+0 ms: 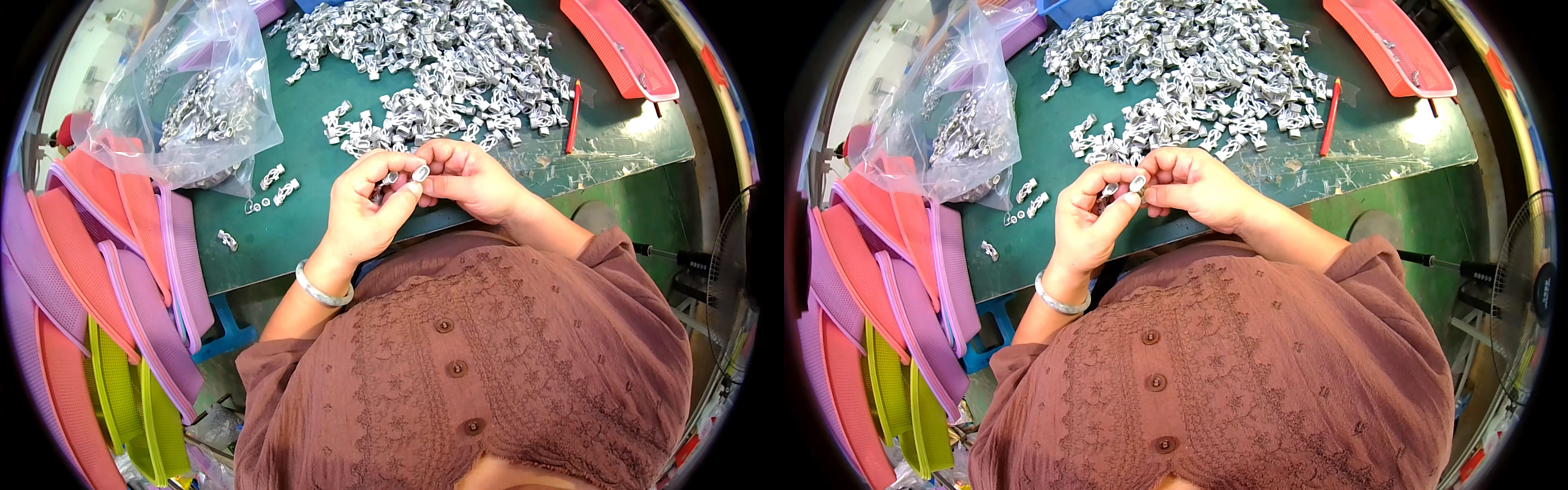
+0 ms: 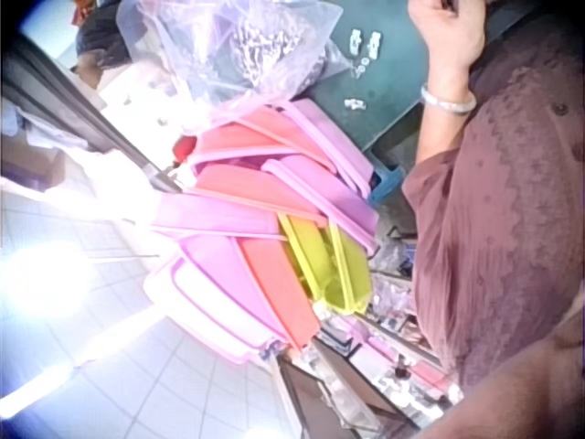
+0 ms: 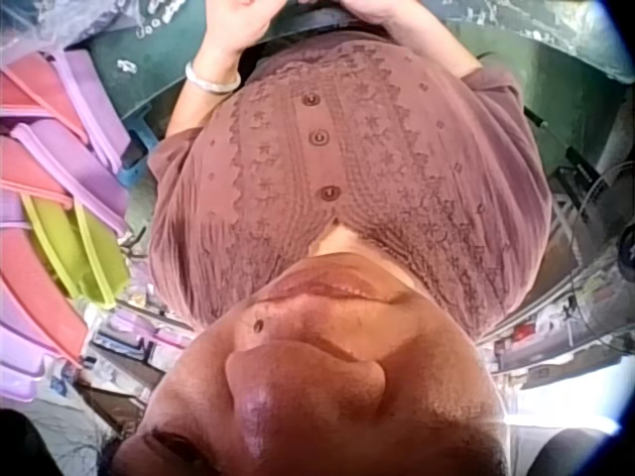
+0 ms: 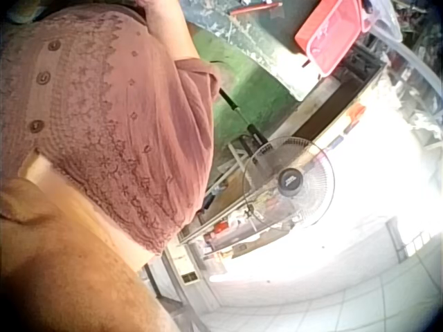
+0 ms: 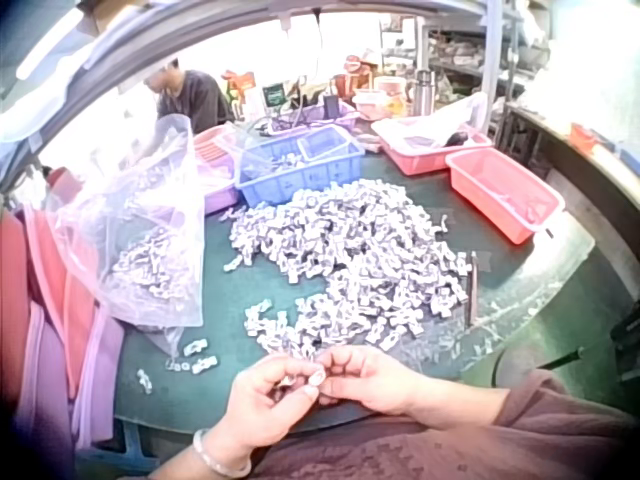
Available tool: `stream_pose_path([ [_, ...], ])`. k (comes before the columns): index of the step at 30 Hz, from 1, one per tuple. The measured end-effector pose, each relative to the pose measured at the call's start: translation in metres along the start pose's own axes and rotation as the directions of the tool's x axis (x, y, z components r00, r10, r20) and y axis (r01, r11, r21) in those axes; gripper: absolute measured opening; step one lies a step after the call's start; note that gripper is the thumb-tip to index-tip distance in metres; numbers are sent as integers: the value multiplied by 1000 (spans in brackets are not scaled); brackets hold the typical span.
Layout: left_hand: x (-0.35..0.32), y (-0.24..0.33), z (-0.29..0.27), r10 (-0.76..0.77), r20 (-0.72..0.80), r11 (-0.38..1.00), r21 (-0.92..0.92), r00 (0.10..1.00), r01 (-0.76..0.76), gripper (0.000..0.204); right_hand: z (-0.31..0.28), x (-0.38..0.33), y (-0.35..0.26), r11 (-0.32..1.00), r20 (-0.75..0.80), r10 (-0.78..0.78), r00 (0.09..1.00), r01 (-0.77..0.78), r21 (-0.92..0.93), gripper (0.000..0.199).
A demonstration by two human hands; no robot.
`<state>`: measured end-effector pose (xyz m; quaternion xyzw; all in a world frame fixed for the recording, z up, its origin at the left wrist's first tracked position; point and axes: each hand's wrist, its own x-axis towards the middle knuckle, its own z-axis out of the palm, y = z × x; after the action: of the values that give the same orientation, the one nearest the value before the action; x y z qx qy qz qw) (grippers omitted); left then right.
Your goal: The person picks up small metal components from a workbench, fits them together with plastic inserts by hand, and marks several finished pieces using a red marking tool.
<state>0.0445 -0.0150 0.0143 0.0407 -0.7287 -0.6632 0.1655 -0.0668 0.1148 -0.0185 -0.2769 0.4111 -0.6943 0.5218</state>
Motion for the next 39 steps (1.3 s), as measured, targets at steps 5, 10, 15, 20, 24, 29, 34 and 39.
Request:
stream_pose_path([
  [5, 0, -2, -2, -6, -15, 999, 35, 1000, 6, 13, 4, -2, -3, 999, -47, 0, 999, -2, -37, 9],
  [10, 0, -9, -3, -4, -76, 999, 36, 997, 7, 10, 4, -3, -4, 996, -97, -3, 995, -6, -91, 12],
  [15, 1, -8, -7, -103, -130, 994, 33, 986, 108, 9, 1, -7, -6, 999, -55, 11, 998, -13, -35, 21],
  [20, 5, -7, -8, -401, -95, 900, -225, 911, 373, 9, 5, -9, -14, 982, -9, 50, 999, -48, 181, 24],
  [24, 5, -9, -9, -518, -19, 807, -343, 855, 481, 12, 7, -10, -17, 969, 14, 20, 1000, -23, 247, 24],
  [29, 6, -10, -8, -546, 11, 779, -361, 838, 513, 13, 6, -9, -15, 969, 23, 14, 1000, -20, 248, 24],
  [34, 5, -12, -9, -523, 2, 789, -376, 852, 485, 13, 6, -9, -15, 969, 14, 18, 1000, -21, 244, 25],
  [39, 4, -12, -6, -427, -95, 853, -373, 899, 366, 12, 7, -9, -17, 972, -39, 102, 994, -92, 216, 26],
])
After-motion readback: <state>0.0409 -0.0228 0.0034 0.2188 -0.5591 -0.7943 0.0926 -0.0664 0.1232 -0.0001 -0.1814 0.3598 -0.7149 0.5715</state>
